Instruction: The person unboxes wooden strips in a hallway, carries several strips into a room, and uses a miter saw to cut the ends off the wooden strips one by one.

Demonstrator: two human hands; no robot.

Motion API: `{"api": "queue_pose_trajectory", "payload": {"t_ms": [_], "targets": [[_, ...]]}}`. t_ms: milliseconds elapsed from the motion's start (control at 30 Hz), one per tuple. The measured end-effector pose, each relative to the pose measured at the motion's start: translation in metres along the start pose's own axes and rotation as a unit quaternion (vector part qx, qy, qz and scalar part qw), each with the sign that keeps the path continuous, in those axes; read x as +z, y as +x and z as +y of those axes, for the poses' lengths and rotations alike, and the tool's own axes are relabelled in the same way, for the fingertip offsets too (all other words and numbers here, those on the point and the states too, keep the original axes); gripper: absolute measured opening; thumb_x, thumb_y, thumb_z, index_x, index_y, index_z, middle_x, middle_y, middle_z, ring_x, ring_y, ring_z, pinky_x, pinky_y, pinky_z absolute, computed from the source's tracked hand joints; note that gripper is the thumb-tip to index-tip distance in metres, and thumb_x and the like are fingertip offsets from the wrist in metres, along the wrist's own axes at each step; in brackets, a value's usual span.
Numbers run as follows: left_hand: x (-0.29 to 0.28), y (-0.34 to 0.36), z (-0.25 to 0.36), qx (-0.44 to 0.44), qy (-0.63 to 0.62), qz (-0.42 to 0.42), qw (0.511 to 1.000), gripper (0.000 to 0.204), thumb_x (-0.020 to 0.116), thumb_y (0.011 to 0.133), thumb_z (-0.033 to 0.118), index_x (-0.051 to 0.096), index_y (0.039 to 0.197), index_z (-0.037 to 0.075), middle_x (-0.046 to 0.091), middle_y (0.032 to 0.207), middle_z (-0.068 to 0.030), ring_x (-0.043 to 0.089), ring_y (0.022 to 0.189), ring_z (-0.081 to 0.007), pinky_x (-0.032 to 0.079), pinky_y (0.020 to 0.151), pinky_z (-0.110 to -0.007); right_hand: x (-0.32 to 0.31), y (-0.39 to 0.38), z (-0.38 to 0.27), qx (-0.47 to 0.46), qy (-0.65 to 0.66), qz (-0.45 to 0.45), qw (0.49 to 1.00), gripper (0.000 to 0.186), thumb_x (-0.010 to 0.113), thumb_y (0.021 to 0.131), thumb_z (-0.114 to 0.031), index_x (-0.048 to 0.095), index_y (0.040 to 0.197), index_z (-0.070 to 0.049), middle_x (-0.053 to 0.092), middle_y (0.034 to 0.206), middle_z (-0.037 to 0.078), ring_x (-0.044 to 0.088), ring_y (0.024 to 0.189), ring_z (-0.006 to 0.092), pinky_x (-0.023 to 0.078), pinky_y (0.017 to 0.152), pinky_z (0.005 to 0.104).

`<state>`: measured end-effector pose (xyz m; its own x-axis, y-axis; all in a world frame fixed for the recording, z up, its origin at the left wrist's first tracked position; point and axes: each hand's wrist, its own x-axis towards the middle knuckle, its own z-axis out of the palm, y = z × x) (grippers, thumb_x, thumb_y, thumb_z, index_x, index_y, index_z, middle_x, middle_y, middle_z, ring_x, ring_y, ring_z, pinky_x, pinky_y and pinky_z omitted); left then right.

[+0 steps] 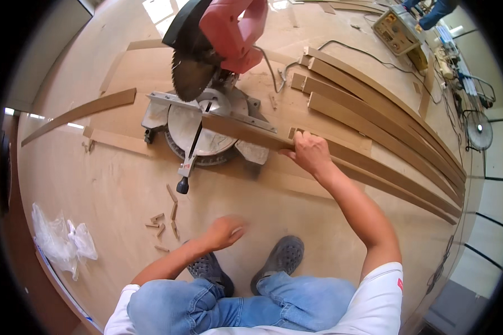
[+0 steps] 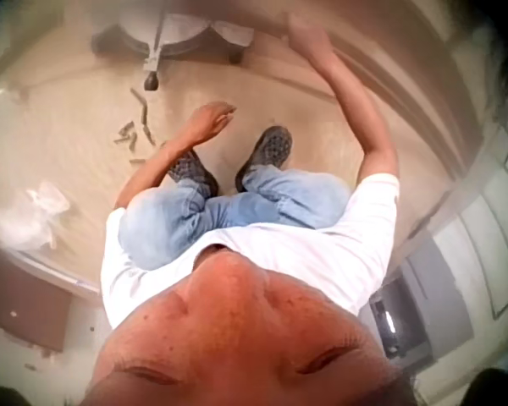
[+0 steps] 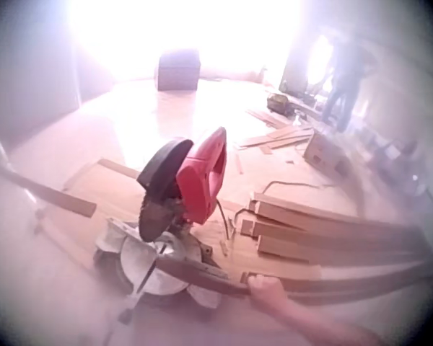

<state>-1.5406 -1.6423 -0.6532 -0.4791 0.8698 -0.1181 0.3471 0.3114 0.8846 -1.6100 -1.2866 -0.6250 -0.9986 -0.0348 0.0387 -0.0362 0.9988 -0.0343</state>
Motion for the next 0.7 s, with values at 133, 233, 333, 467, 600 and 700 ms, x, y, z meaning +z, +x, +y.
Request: {"api": "queue_pose_trajectory", "payload": {"t_ms": [133,233,333,467,600,700], "targets": [[-0.022,0.017,-0.009,0.049,0.103,0.038,0.993,0.027,0.063,0.094,0.015,0.065,0.118,0.004,0.067,0.114,-0.0167,0.064,0.105,-0.0366,0.052,0.091,-0.045,0.008,0.022,-0.011,-0.03,-0.008,0.026,0.999,0.049,0.076,0.083,-0.051,0.059,0.077,-0.005,0.064,0.072,0.015,0.067,0.067,0.0344,0.055,0.063,0.044],[-0.059,0.047,0.003,0.066,0.098,0.046,0.992,0.029,0.063,0.092,0.014,0.064,0.118,0.003,0.066,0.115,-0.0182,0.063,0.107,-0.0374,0.051,0.093,-0.046,0.013,0.028,-0.016,-0.042,0.005,0.01,0.999,0.047,0.073,0.086,-0.05,0.063,0.078,-0.005,0.066,0.073,0.016,0.068,0.069,0.034,0.055,0.063,0.0445],[-0.091,0.098,0.007,0.193,0.127,0.097,0.968,0.033,0.06,0.09,0.01,0.061,0.121,0.001,0.064,0.119,-0.0196,0.06,0.112,-0.0381,0.048,0.098,-0.047,0.01,0.032,-0.01,-0.039,-0.003,-0.022,0.999,0.05,0.07,0.086,-0.054,0.067,0.078,-0.005,0.069,0.074,0.016,0.07,0.071,0.0341,0.056,0.065,0.0439],[-0.116,0.175,0.002,0.211,0.313,0.198,0.905,0.041,0.053,0.088,0.006,0.055,0.127,-0.002,0.057,0.123,-0.0212,0.053,0.118,-0.0368,0.041,0.106,-0.046,0.009,0.038,-0.007,0.045,-0.022,-0.165,0.985,0.051,0.067,0.085,-0.061,0.075,0.078,-0.012,0.072,0.071,0.011,0.071,0.067,0.0316,0.056,0.062,0.0458],[-0.134,0.229,-0.056,0.201,0.321,0.233,0.896,0.005,0.065,0.077,0.011,0.061,0.08,0.009,0.058,0.079,-0.013,0.059,0.077,-0.036,0.045,0.068,-0.051,0.026,0.041,0.014,0.023,-0.066,-0.18,0.981,0.058,0.066,0.084,-0.067,0.076,0.082,-0.01,0.073,0.081,0.015,0.073,0.08,0.0351,0.058,0.069,0.0477],[-0.153,0.222,-0.046,0.197,0.34,0.194,0.899,0.01,0.067,0.073,0.012,0.058,0.077,0.009,0.057,0.08,-0.0134,0.058,0.079,-0.0384,0.045,0.07,-0.052,0.015,0.05,-0.004,0.024,-0.029,-0.175,0.984,0.053,0.07,0.082,-0.063,0.076,0.083,-0.01,0.075,0.086,0.014,0.073,0.087,0.0334,0.058,0.077,0.0447]]}}
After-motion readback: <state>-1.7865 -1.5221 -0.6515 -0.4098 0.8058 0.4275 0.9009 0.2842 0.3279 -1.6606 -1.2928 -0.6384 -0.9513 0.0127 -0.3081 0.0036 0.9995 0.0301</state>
